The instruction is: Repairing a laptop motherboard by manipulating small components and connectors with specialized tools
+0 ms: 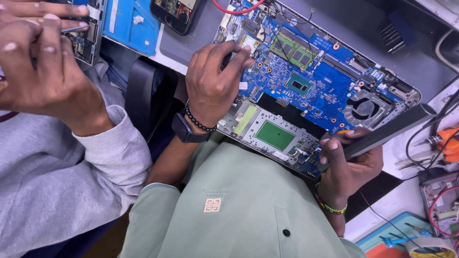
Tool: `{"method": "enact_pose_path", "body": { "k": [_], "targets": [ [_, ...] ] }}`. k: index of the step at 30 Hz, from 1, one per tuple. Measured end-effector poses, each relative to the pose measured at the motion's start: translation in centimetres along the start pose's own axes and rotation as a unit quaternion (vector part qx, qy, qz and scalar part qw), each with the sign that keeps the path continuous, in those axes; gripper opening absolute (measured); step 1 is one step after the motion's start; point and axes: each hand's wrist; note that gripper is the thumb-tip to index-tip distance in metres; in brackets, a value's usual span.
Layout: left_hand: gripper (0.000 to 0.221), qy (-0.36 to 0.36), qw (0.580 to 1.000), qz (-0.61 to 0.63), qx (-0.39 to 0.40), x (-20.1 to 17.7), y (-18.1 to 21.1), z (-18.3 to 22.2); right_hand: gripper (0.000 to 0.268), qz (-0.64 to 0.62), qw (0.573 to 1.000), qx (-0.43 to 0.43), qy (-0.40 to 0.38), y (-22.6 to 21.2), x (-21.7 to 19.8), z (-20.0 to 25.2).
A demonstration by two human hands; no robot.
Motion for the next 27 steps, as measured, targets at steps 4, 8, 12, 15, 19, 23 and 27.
{"method": "enact_pose_path", "body": {
  "k": [4, 8, 12, 15, 19, 23, 27],
  "targets": [
    [0.016, -0.007, 1.0, -0.007, -0.001, 0.0, 0.0, -0.1, 0.024, 0.001, 1.0, 0.005, 0.0, -0.1, 0.0, 0.0],
    [0.013, -0.001, 1.0, 0.013, 0.006, -0.2, 0.3, -0.4, 0.024, -0.017, 1.0, 0.006, 0.005, 0.3, -0.2, 0.0],
    [0.013, 0.01, 1.0, 0.023, -0.007, -0.2, 0.6, -0.5, 0.023, -0.008, 1.0, 0.008, 0.002, 0.0, -0.1, 0.0],
    [0.012, -0.002, 0.999, 0.026, -0.031, -0.3, 1.0, -0.5, 0.024, -0.001, 1.0, 0.002, -0.006, -0.1, -0.1, 0.0],
    [0.012, -0.027, 0.995, 0.079, -0.062, -0.8, 1.3, -1.2, 0.024, -0.008, 1.0, 0.012, 0.009, -0.2, -0.1, 0.0],
    [0.019, -0.107, 0.991, 0.067, -0.041, -1.6, 0.2, -1.7, 0.024, -0.012, 1.0, 0.013, 0.005, -0.1, -0.3, 0.0],
    [0.029, -0.104, 0.994, 0.03, -0.01, -1.7, 0.1, -2.3, 0.024, -0.01, 1.0, 0.023, 0.005, -0.5, -0.1, -0.2]
  ]
}}
Point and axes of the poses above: each hand's wrist, its own z-axis away from the middle knuckle, its own x-axis out of the palm, y = z × x, and after that the axes turned 15 degrees about -x, right-handed
